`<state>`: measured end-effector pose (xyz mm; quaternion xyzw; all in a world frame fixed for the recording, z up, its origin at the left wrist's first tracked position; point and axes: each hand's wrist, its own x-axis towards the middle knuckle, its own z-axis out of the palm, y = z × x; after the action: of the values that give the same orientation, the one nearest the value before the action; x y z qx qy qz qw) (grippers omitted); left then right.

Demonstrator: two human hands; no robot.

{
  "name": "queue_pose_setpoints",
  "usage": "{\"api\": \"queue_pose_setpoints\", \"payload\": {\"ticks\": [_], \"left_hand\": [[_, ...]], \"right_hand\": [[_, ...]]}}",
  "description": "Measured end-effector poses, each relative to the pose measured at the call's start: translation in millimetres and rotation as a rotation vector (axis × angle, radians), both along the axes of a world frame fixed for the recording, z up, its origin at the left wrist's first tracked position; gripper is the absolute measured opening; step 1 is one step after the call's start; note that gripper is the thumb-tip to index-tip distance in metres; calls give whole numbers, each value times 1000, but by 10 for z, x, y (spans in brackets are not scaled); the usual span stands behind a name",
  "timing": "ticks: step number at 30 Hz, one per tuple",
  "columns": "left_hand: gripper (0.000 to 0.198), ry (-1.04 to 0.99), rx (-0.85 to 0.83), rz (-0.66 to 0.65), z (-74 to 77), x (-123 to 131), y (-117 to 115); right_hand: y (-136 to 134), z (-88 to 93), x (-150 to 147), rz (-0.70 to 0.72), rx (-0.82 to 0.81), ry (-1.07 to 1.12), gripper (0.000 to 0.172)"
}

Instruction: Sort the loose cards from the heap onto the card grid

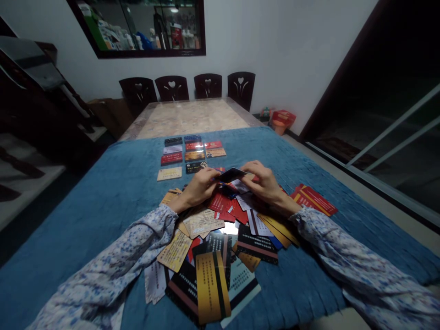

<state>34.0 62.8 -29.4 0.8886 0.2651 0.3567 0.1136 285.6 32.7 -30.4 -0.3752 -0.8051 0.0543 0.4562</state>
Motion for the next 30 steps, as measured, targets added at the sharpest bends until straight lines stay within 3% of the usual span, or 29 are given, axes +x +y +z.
{"api": "queue_pose_setpoints", "payload": {"ticks": [4, 10, 17, 24, 30], "left_hand": [[23, -23, 51, -21, 5, 4, 6], [27, -111, 155, -20, 19, 22, 13], [25, -107, 164, -17, 85, 66, -64], [29, -57, 46, 23, 28, 106, -110], [30, 1, 69, 40, 28, 75, -100]], "right_hand": [[-4, 39, 0, -81, 58, 13, 14], [1, 85, -24, -199, 236, -171, 23], [12, 66, -62, -157, 260, -302, 27], [-5, -3, -153, -102, 177, -371, 27], [17, -47, -107, -120, 206, -440, 26]]}}
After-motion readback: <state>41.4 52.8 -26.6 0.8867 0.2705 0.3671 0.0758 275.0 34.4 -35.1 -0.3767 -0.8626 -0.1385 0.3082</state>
